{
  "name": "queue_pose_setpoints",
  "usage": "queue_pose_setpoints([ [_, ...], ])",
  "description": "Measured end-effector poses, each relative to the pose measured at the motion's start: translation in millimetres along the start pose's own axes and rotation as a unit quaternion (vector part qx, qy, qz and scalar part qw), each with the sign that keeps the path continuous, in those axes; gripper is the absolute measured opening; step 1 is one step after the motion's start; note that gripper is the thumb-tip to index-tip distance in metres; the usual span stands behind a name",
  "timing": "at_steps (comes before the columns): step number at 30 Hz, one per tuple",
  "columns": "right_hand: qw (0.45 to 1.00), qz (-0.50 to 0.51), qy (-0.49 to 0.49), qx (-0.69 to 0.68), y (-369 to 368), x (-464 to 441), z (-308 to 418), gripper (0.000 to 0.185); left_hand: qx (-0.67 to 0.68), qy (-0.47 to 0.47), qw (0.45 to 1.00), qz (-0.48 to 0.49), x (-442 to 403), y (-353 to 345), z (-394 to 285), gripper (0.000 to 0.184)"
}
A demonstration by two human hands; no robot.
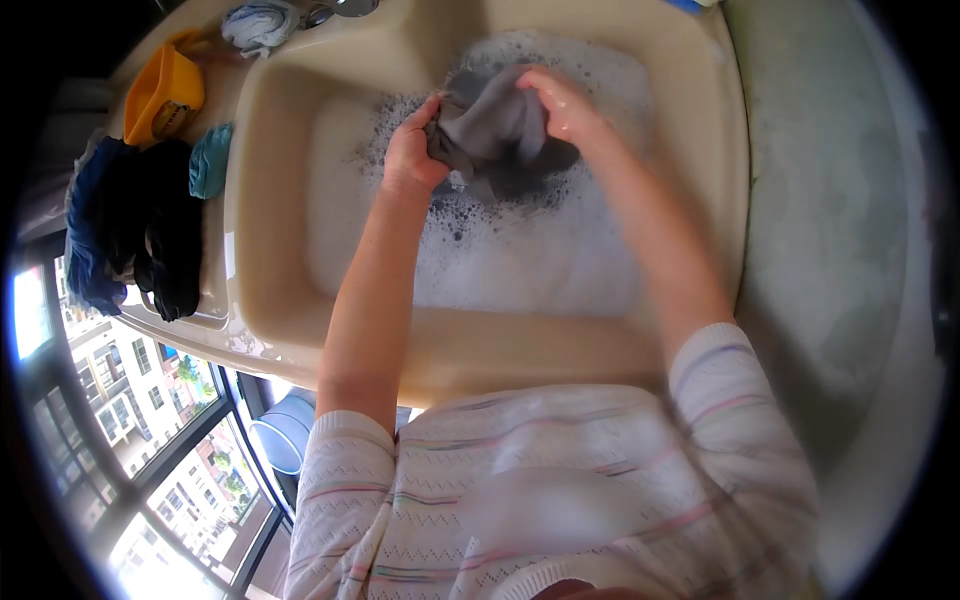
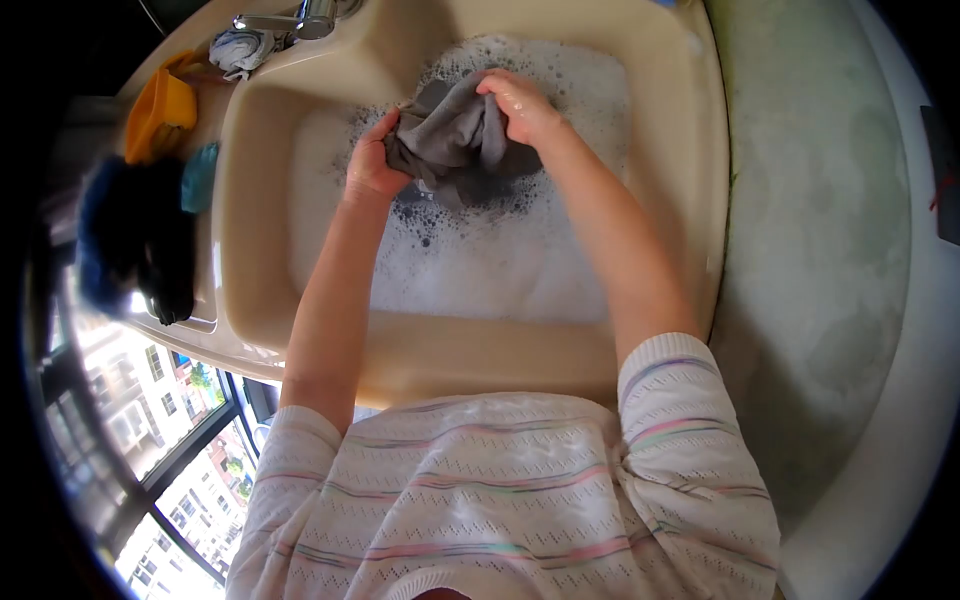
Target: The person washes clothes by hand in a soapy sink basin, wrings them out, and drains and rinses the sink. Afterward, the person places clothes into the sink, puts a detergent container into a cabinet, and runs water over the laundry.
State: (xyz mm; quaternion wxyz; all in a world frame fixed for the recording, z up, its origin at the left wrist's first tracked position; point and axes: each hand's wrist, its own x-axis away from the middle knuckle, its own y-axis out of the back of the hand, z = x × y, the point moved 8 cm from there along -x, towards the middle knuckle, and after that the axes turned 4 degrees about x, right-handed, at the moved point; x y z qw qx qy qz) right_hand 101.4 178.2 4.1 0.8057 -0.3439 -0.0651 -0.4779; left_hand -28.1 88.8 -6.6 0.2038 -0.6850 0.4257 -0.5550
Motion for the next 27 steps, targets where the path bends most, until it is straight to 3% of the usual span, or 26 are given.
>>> queue_pose_setpoints([
  [1, 1.000, -0.010, -0.011, -0.002, -9, -6, -10, 0.013, 0.001, 0.000, 1.000, -0.026, -1, 6, 2, 0.026],
  [3, 0.939, 0.001, 0.184, 0.291, -68, 16, 8, 0.018, 0.007, 0.001, 0.997, -0.078, 1, 18, 6, 0.027],
  [4, 0.851, 0.015, 0.298, 0.433, -111, 48, 6, 0.021, -0.006, -0.015, 0.999, -0.048, 1, 14, 5, 0.039],
  [5, 0.728, 0.028, 0.401, 0.556, -146, 75, 0, 0.023, -0.028, -0.058, 0.998, -0.012, 4, 15, 4, 0.040],
  [7, 0.732, -0.033, 0.348, 0.585, -135, 64, -3, 0.028, -0.071, -0.145, 0.985, 0.059, 13, 22, 4, 0.044],
  [9, 0.746, -0.109, 0.281, 0.593, -109, 32, -3, 0.034, -0.024, -0.072, 0.990, -0.121, 13, 18, 22, 0.042],
  [10, 0.743, -0.127, 0.285, 0.592, -98, 17, -5, 0.034, -0.043, -0.021, 0.996, -0.075, -1, 16, 33, 0.041],
  [13, 0.723, -0.150, 0.324, 0.591, -96, 28, -1, 0.033, -0.012, -0.016, 0.998, -0.062, 17, -6, 33, 0.035],
  [14, 0.715, -0.149, 0.342, 0.592, -102, 41, -2, 0.033, 0.011, -0.025, 0.999, -0.041, 1, 15, 33, 0.037],
  [15, 0.696, -0.132, 0.365, 0.604, -116, 60, -3, 0.033, -0.096, -0.092, 0.991, -0.002, -2, 25, 23, 0.039],
  [17, 0.727, -0.154, 0.317, 0.589, -97, 52, -7, 0.033, -0.044, -0.074, 0.994, 0.060, -4, 37, 32, 0.041],
  [19, 0.758, -0.172, 0.272, 0.566, -72, 37, -11, 0.035, -0.148, -0.004, 0.980, -0.130, 8, 18, 38, 0.039],
  [20, 0.758, -0.202, 0.220, 0.580, -37, 13, -13, 0.033, -0.158, 0.006, 0.975, -0.159, 15, 8, 37, 0.031],
  [22, 0.716, -0.211, 0.230, 0.625, 13, -11, -20, 0.034, -0.154, -0.027, 0.977, -0.141, 9, 5, 24, 0.026],
  [24, 0.696, -0.244, 0.121, 0.664, 42, 0, 11, 0.038, -0.100, -0.071, 0.984, -0.131, -7, 31, -1, 0.024],
  [25, 0.778, -0.232, 0.114, 0.573, 76, -10, 13, 0.045, -0.120, -0.077, 0.983, -0.117, -11, 52, -16, 0.025],
  [27, 0.826, -0.262, 0.165, 0.471, 99, -12, 14, 0.052, -0.166, -0.089, 0.978, -0.088, -3, 60, -39, 0.029],
])
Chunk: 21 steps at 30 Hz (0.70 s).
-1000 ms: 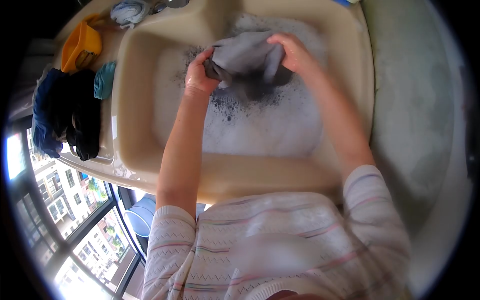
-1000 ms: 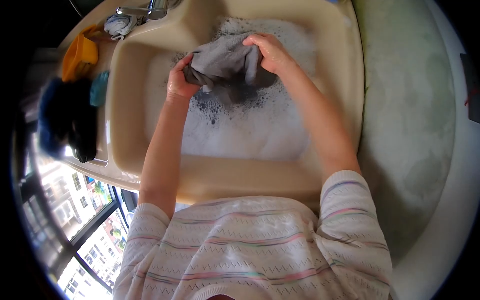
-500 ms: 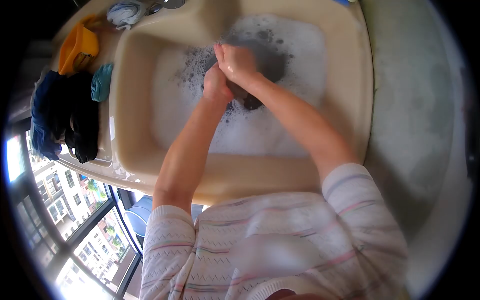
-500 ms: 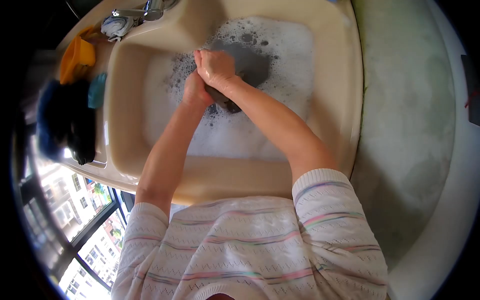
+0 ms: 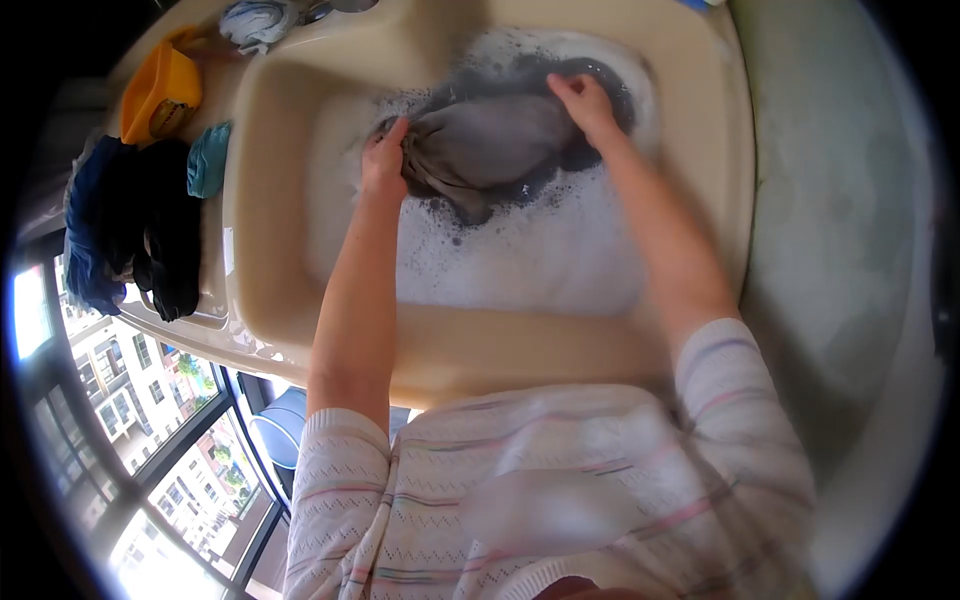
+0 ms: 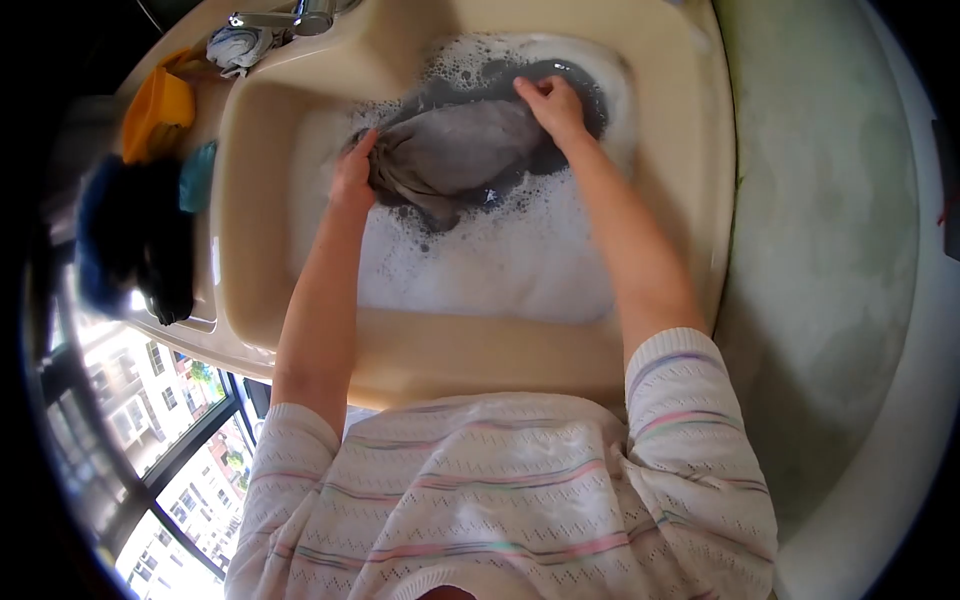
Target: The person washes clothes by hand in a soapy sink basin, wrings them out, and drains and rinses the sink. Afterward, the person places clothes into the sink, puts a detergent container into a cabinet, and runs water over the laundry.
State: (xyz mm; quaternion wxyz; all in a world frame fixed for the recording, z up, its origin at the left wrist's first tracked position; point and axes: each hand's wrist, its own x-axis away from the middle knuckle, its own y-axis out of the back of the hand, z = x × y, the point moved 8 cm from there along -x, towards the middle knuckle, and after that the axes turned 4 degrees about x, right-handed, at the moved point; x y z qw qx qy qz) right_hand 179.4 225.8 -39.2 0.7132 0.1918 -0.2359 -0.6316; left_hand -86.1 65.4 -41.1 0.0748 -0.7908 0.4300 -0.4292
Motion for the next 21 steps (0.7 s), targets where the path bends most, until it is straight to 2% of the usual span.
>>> queue_pose_setpoints([
  [1, 0.995, -0.002, 0.084, 0.045, -11, 10, 10, 0.056, -0.105, -0.053, 0.986, -0.117, 13, 4, -3, 0.028],
  [2, 0.992, 0.099, 0.065, 0.048, -25, 35, 41, 0.049, -0.150, -0.032, 0.986, -0.067, 6, -6, 12, 0.031],
  [4, 0.931, 0.252, 0.202, 0.172, -75, 62, 50, 0.043, -0.243, 0.012, 0.970, 0.029, -9, -14, 45, 0.035],
  [5, 0.919, 0.293, 0.178, 0.196, -66, 69, 63, 0.040, -0.190, 0.037, 0.981, 0.036, -1, -22, 43, 0.034],
  [6, 0.933, 0.279, 0.122, 0.190, -52, 54, 59, 0.041, -0.171, 0.022, 0.985, 0.001, -5, -9, 36, 0.034],
  [8, 0.978, 0.188, 0.034, 0.088, -15, 10, 21, 0.041, -0.130, -0.012, 0.989, -0.067, -11, 24, 11, 0.035],
  [9, 0.985, 0.165, 0.033, 0.027, -13, 9, 18, 0.041, -0.115, -0.027, 0.987, -0.106, -11, 36, 3, 0.035],
  [11, 0.989, 0.115, 0.034, -0.091, -13, 14, 23, 0.040, -0.046, -0.035, 0.998, 0.004, -16, 13, 8, 0.036],
  [12, 0.987, 0.119, 0.048, -0.092, -38, 21, 30, 0.039, -0.012, -0.038, 0.998, 0.058, -14, -4, 12, 0.036],
  [13, 0.976, 0.196, 0.081, -0.052, -58, 43, 63, 0.038, 0.007, -0.020, 0.998, 0.061, -8, -22, 16, 0.041],
  [14, 0.978, 0.195, 0.068, 0.021, -72, 61, 84, 0.035, 0.021, 0.019, 0.998, 0.054, -4, -28, 19, 0.042],
  [15, 0.973, 0.158, 0.164, -0.034, -76, 84, 120, 0.029, 0.035, 0.059, 0.997, 0.045, 2, -30, 23, 0.042],
  [16, 0.964, 0.086, 0.253, -0.008, -83, 108, 142, 0.024, 0.049, 0.100, 0.993, 0.034, 11, -33, 29, 0.043],
  [17, 0.950, 0.092, 0.298, -0.027, -78, 136, 170, 0.026, 0.016, 0.032, 0.997, 0.067, 12, -29, 29, 0.036],
  [18, 0.942, 0.113, 0.316, -0.001, -89, 155, 175, 0.025, -0.014, -0.038, 0.995, 0.094, 15, -25, 28, 0.031],
  [19, 0.947, 0.080, 0.312, 0.023, -82, 150, 176, 0.025, 0.145, 0.029, 0.976, 0.158, 8, -23, 50, 0.030],
  [20, 0.949, 0.047, 0.310, 0.046, -76, 138, 176, 0.026, 0.299, 0.092, 0.924, 0.218, 7, -27, 59, 0.029],
  [21, 0.961, -0.013, 0.263, 0.083, -80, 106, 151, 0.027, 0.224, 0.111, 0.955, 0.160, 1, -31, 62, 0.029],
])
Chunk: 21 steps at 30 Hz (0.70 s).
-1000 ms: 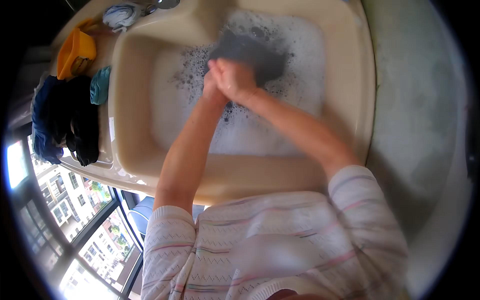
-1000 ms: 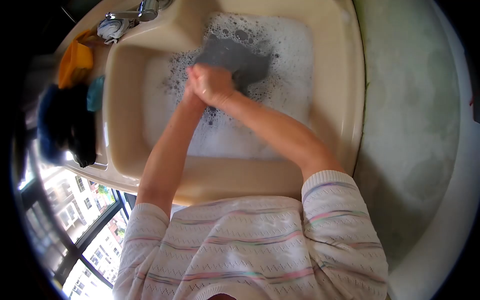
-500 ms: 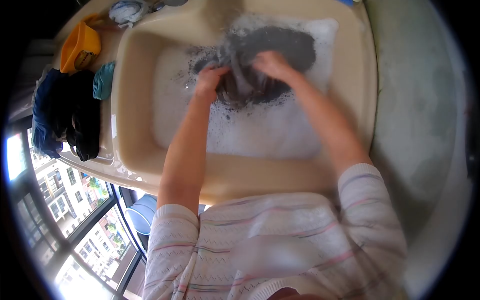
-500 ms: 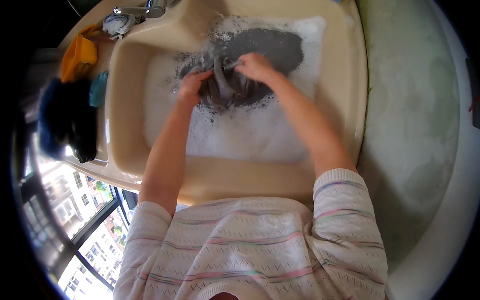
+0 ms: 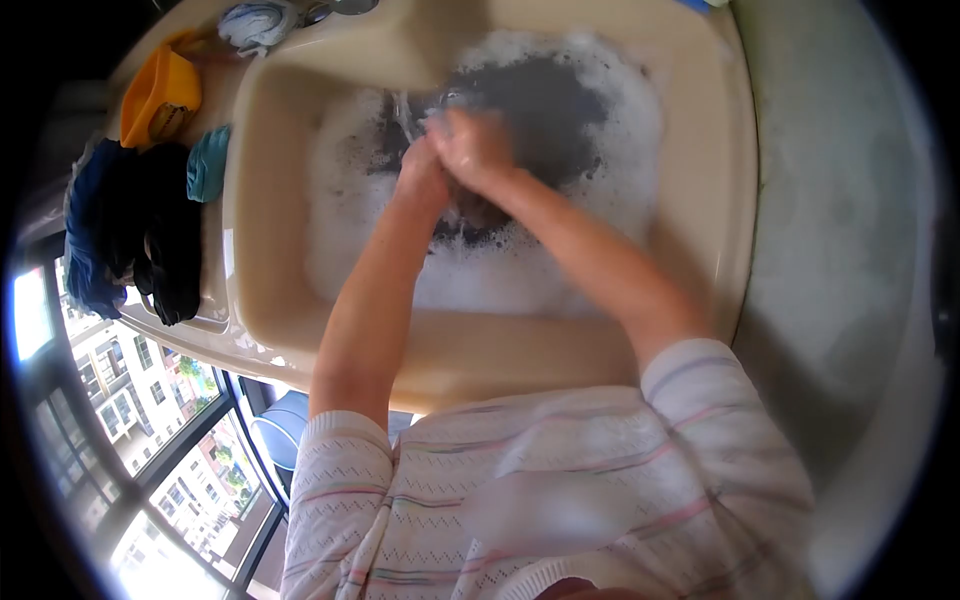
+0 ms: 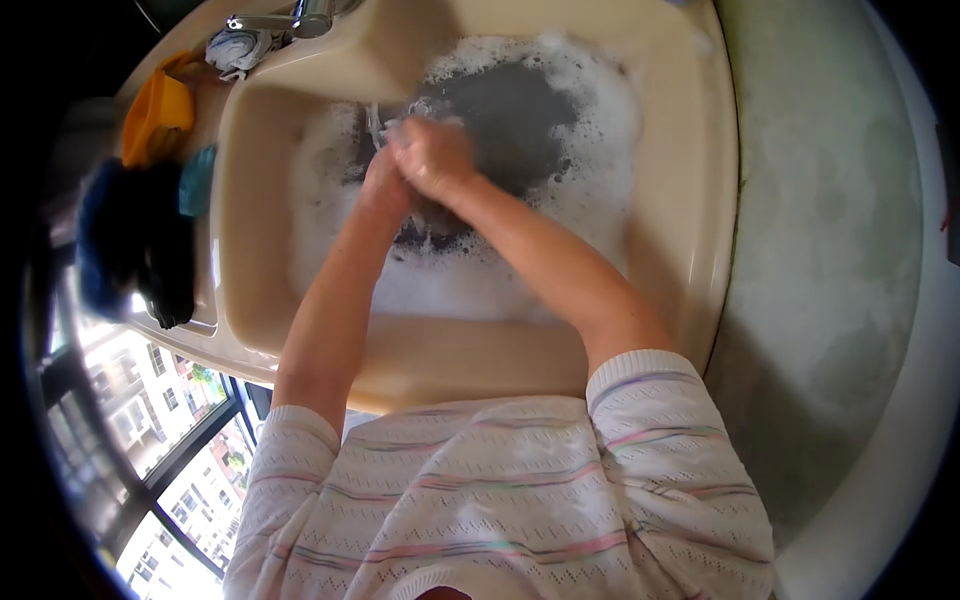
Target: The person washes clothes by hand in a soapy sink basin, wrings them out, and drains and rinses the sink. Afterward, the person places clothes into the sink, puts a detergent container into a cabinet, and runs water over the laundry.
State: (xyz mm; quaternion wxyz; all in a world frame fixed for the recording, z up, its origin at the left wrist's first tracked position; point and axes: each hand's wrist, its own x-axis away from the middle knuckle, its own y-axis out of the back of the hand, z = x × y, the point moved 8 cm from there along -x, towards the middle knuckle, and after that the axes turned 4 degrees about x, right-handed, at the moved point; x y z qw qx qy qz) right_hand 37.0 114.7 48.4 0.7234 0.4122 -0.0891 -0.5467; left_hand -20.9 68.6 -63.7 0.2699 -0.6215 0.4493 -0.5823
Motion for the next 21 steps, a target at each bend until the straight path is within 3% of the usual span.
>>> queue_pose_setpoints([
  [2, 0.991, 0.063, -0.120, -0.011, -16, -18, -84, 0.031, -0.138, 0.035, 0.979, -0.148, -7, -10, 5, 0.029],
  [3, 0.984, 0.112, -0.111, 0.077, -19, -21, -108, 0.035, -0.163, 0.006, 0.975, -0.151, -8, -10, -4, 0.028],
  [6, 0.960, 0.140, -0.186, 0.154, 29, -36, -147, 0.041, -0.210, -0.051, 0.957, -0.192, 6, -7, -34, 0.033],
  [7, 0.975, 0.034, -0.193, 0.104, 49, -36, -170, 0.042, -0.202, -0.062, 0.956, -0.202, 11, 5, -49, 0.035],
  [9, 0.953, 0.069, -0.294, -0.001, 51, -31, -188, 0.045, -0.190, -0.083, 0.953, -0.219, 14, 29, -67, 0.039],
  [11, 0.995, 0.010, -0.101, -0.013, 28, -29, -137, 0.036, -0.272, -0.111, 0.927, -0.234, 7, 30, -62, 0.046],
  [13, 0.983, 0.166, -0.067, 0.031, -11, -13, -89, 0.023, -0.378, -0.155, 0.873, -0.267, 11, 10, -48, 0.047],
  [14, 0.971, 0.229, -0.031, 0.061, -15, -5, -69, 0.019, -0.370, -0.116, 0.892, -0.234, 16, -4, -39, 0.048],
  [15, 0.952, 0.292, 0.006, 0.090, -21, 2, -56, 0.016, -0.393, -0.119, 0.877, -0.249, 20, -4, -46, 0.046],
  [16, 0.964, 0.243, 0.037, 0.101, -11, -3, -61, 0.012, -0.414, -0.125, 0.862, -0.265, 25, -1, -59, 0.044],
  [17, 0.978, 0.202, 0.032, 0.049, 17, -9, -69, 0.018, -0.433, -0.133, 0.846, -0.280, 30, 2, -75, 0.042],
  [19, 0.980, 0.147, -0.132, 0.017, 23, -19, -152, 0.027, -0.362, -0.145, 0.880, -0.270, 29, 22, -86, 0.035],
  [21, 0.983, 0.081, -0.157, -0.038, 23, -18, -155, 0.031, -0.338, -0.176, 0.891, -0.247, 28, 13, -86, 0.034],
])
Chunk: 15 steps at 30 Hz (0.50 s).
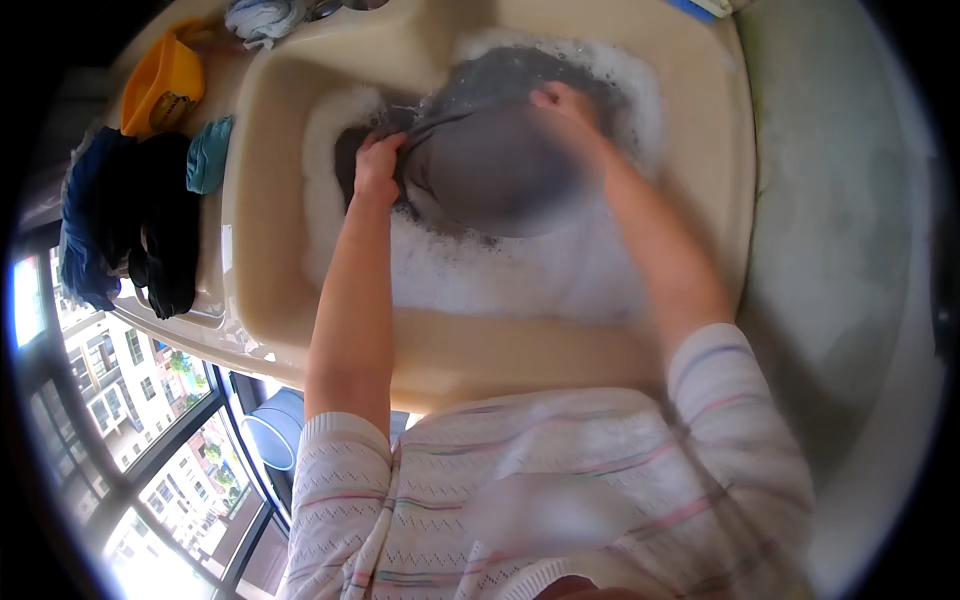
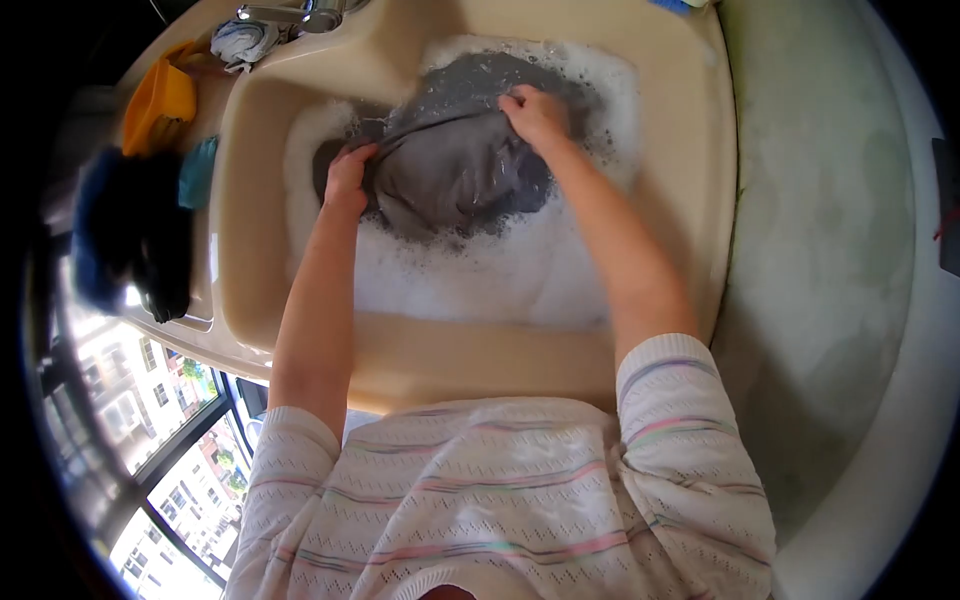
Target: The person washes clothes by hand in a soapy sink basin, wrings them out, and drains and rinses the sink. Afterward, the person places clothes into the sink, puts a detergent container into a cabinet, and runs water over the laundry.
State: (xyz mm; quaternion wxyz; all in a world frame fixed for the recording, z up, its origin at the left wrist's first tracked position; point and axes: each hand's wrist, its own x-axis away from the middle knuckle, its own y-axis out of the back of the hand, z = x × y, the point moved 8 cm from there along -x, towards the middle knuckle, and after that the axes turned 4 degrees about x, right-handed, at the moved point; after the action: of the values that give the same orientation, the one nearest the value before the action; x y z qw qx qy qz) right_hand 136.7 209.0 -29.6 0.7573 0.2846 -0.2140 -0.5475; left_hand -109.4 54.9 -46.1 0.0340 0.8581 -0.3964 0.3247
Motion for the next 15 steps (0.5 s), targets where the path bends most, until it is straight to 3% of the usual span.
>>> queue_pose_setpoints([
  [1, 0.999, -0.031, -0.009, -0.035, -3, 1, 1, 0.033, 0.057, -0.033, 0.996, 0.057, -7, -16, 4, 0.036],
  [2, 0.998, 0.002, -0.001, -0.061, -27, 6, 17, 0.034, 0.106, 0.003, 0.990, 0.089, -8, -32, 13, 0.036],
  [4, 0.992, 0.037, 0.100, -0.064, -39, 38, 93, 0.025, 0.196, 0.078, 0.966, 0.152, -6, -60, 29, 0.036],
  [5, 0.984, 0.018, 0.161, -0.076, -43, 57, 120, 0.021, 0.193, 0.116, 0.965, 0.133, -10, -57, 44, 0.035],
  [6, 0.983, 0.038, 0.180, -0.018, -42, 71, 143, 0.019, 0.169, 0.048, 0.976, 0.126, 22, -62, 18, 0.030],
  [8, 0.986, -0.005, 0.167, 0.023, -32, 63, 125, 0.017, 0.106, 0.055, 0.988, 0.094, 21, -57, 16, 0.026],
  [9, 0.996, 0.009, 0.085, 0.029, -39, 44, 84, 0.018, 0.024, 0.017, 0.994, 0.102, 32, -65, -3, 0.026],
  [10, 0.997, 0.069, 0.025, -0.037, -43, 30, 52, 0.020, -0.025, -0.006, 0.989, 0.144, 41, -76, -18, 0.026],
  [12, 0.998, 0.034, 0.019, 0.052, 4, 22, 62, 0.022, -0.126, -0.045, 0.964, 0.231, 60, -98, -41, 0.027],
  [14, 0.975, 0.061, 0.082, -0.199, 28, 12, 97, 0.024, -0.208, -0.119, 0.934, 0.263, 90, -125, -65, 0.031],
  [15, 0.958, 0.079, 0.145, -0.233, 46, 15, 132, 0.025, -0.262, -0.168, 0.908, 0.280, 102, -140, -74, 0.033],
])
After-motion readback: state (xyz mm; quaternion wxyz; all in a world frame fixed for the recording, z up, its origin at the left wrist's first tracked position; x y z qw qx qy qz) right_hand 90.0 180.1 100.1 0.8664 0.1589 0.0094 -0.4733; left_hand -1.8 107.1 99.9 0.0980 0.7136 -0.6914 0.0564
